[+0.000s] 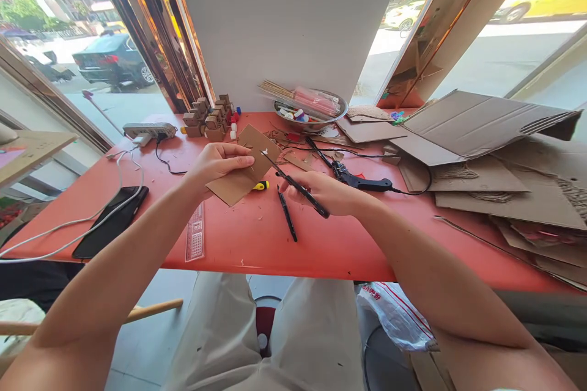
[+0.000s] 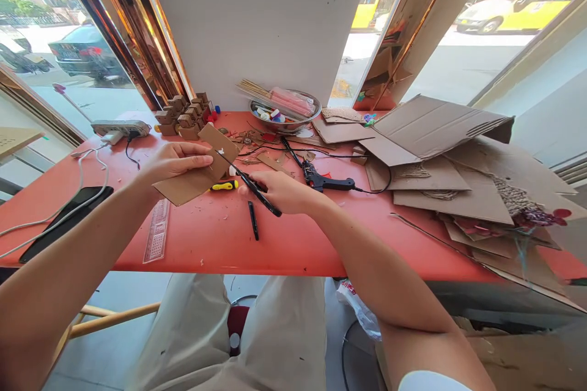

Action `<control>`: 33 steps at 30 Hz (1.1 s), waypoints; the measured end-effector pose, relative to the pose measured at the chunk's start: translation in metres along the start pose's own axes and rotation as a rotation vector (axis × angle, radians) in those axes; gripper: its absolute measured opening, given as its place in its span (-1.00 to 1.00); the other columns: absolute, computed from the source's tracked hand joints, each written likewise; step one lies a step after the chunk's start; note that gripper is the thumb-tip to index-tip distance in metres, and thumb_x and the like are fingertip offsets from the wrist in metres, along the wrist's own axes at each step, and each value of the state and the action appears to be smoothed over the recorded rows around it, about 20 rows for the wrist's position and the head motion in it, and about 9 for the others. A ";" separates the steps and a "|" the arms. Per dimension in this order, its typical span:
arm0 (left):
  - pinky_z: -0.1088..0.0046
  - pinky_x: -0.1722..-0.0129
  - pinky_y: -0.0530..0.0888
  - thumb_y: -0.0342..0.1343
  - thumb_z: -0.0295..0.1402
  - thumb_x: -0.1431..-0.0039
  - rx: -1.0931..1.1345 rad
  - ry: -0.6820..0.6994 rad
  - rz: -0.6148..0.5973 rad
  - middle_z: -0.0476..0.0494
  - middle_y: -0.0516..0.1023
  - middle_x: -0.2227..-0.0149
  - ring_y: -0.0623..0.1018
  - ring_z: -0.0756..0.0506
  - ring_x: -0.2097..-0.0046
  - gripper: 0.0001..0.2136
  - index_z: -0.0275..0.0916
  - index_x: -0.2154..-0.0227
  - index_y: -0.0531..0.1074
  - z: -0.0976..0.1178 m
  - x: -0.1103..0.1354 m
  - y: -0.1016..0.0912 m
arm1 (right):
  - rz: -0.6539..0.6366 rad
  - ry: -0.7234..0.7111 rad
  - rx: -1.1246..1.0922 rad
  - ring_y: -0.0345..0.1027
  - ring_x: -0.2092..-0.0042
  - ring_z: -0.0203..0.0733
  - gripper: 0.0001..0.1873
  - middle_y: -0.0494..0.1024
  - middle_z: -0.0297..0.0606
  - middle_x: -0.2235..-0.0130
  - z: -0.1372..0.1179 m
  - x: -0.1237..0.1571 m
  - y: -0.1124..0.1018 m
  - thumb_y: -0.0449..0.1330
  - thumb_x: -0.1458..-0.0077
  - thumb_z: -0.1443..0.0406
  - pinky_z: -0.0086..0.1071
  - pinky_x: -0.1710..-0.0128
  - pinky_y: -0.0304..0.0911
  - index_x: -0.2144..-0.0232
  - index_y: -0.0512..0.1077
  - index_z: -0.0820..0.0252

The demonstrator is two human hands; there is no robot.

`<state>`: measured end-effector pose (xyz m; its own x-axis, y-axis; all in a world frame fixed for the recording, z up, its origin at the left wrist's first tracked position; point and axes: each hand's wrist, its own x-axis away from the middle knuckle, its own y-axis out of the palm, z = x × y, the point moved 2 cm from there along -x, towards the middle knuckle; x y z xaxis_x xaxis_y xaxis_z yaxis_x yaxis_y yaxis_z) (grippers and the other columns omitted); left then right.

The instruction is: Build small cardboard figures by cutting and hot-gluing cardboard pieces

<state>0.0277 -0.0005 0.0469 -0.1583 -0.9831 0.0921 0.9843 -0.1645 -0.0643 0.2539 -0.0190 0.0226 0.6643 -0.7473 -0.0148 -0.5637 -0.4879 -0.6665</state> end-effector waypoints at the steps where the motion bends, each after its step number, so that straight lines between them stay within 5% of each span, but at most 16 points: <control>1: 0.41 0.47 0.54 0.64 -0.22 0.56 -0.005 -0.001 0.004 -0.11 0.70 0.48 0.61 -0.12 0.46 -0.59 -0.20 0.56 0.64 0.001 0.000 0.002 | 0.002 -0.006 -0.001 0.13 0.39 -0.25 -0.51 0.25 -0.41 0.45 -0.001 0.001 0.000 0.07 -0.30 -0.16 -0.35 0.37 0.03 0.41 0.28 0.08; 10: 0.35 0.43 0.54 0.58 -0.25 0.35 -0.095 -0.008 0.081 -0.18 0.72 0.35 0.63 -0.14 0.43 -0.72 -0.23 0.55 0.66 0.005 -0.001 0.001 | 0.001 -0.045 -0.023 0.07 0.40 -0.26 -0.46 0.18 -0.44 0.47 -0.001 0.001 -0.003 0.03 -0.26 -0.23 -0.35 0.39 -0.01 0.42 0.23 0.06; 24: 0.50 0.63 0.32 0.59 -0.22 0.57 -0.070 0.006 0.024 -0.07 0.64 0.57 0.51 -0.05 0.58 -0.67 -0.19 0.66 0.62 0.017 0.000 0.009 | 0.103 0.039 -0.025 -0.01 0.44 -0.30 -0.50 0.11 -0.45 0.51 -0.002 0.001 -0.002 0.10 -0.13 -0.17 -0.33 0.40 -0.06 0.53 0.17 0.05; 33: 0.45 0.52 0.43 0.54 -0.20 0.42 -0.182 -0.031 0.032 -0.11 0.70 0.46 0.58 -0.08 0.48 -0.68 -0.23 0.54 0.66 0.014 -0.004 0.001 | 0.178 0.040 -0.027 -0.10 0.45 -0.34 -0.44 0.03 -0.44 0.55 -0.002 0.000 0.000 0.11 -0.08 -0.19 -0.33 0.42 -0.14 0.62 0.08 0.05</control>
<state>0.0302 0.0048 0.0605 -0.1216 -0.9856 0.1174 0.9579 -0.1475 -0.2463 0.2527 -0.0197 0.0245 0.5334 -0.8399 -0.1003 -0.6838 -0.3583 -0.6356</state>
